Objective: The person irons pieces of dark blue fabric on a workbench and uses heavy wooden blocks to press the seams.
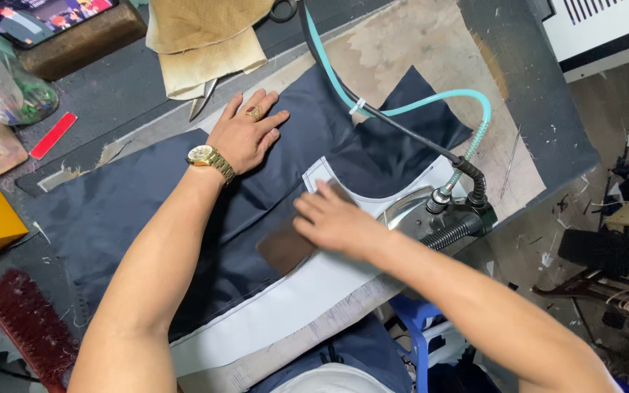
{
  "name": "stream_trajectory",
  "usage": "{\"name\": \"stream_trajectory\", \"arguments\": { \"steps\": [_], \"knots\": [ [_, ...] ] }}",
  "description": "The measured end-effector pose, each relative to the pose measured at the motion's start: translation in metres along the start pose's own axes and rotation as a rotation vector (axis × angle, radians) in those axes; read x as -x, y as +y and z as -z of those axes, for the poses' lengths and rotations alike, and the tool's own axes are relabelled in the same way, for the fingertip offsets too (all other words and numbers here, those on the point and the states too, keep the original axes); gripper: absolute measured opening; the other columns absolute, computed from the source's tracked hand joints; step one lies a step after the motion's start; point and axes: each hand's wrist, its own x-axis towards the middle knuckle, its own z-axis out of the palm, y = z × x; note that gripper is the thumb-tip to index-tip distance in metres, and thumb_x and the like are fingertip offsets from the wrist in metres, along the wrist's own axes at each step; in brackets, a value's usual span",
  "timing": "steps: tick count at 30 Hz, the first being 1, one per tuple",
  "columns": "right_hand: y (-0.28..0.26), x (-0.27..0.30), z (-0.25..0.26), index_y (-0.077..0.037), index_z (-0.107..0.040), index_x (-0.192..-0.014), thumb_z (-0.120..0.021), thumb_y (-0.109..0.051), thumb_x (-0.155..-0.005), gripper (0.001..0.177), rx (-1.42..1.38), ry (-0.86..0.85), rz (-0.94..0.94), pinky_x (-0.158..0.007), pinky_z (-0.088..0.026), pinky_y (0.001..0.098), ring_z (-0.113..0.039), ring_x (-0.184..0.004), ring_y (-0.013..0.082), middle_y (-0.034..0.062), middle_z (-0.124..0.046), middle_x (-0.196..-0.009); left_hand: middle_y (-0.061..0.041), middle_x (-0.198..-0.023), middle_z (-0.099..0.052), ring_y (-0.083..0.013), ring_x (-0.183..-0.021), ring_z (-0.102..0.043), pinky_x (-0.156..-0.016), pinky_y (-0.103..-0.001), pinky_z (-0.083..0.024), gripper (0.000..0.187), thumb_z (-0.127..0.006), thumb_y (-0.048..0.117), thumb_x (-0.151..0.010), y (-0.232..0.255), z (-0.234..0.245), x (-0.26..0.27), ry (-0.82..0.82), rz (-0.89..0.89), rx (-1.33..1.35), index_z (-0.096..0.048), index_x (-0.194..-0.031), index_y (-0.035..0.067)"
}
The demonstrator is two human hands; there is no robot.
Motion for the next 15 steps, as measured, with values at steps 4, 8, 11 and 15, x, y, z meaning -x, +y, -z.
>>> {"name": "stream_trajectory", "arguments": {
  "steps": [4, 8, 11, 15],
  "knots": [
    [0.068, -0.012, -0.004, -0.009, -0.06, -0.125, -0.068, -0.007, -0.09, 0.035, 0.101, -0.15, -0.072, -0.124, -0.027, 0.0553, -0.051, -0.142, 0.033, 0.0218, -0.061, -0.144, -0.002, -0.166, -0.037, -0.0228, -0.155, -0.03, -0.126, -0.054, -0.017, 0.043, -0.042, 0.042, -0.11, 0.001, 0.0, 0.0, 0.0, -0.021, 0.031, -0.05, -0.151, 0.034],
    [0.049, 0.027, 0.051, -0.008, -0.056, -0.14, -0.065, -0.005, -0.092, 0.049, 0.095, -0.13, -0.172, -0.122, -0.03, 0.0576, -0.045, -0.145, 0.0393, 0.0273, -0.05, -0.152, -0.003, -0.167, -0.036, -0.0236, -0.155, -0.029, -0.126, -0.054, -0.017, 0.043, -0.041, 0.04, -0.111, 0.001, 0.008, -0.004, -0.003, -0.037, 0.057, -0.048, -0.153, 0.033],
    [0.033, 0.093, 0.087, -0.006, -0.064, -0.129, -0.068, -0.039, -0.099, 0.045, -0.091, 0.009, -0.267, -0.094, -0.052, 0.0411, -0.066, -0.11, 0.0308, 0.0131, -0.067, -0.118, -0.004, -0.166, -0.041, -0.0244, -0.154, -0.032, -0.125, -0.055, -0.018, 0.043, -0.045, 0.039, -0.111, 0.005, 0.005, 0.004, 0.018, -0.015, 0.064, -0.052, -0.152, 0.033],
    [0.032, 0.157, 0.086, -0.01, -0.07, -0.116, -0.066, -0.074, -0.083, 0.072, -0.041, -0.073, -0.228, -0.072, -0.055, 0.0403, -0.067, -0.084, 0.0275, 0.0081, -0.069, -0.09, -0.012, -0.16, -0.05, -0.0304, -0.151, -0.041, -0.124, -0.057, -0.019, 0.042, -0.059, 0.029, -0.106, 0.053, 0.031, 0.015, 0.192, -0.003, -0.067, -0.059, -0.148, 0.022]
  ]
}}
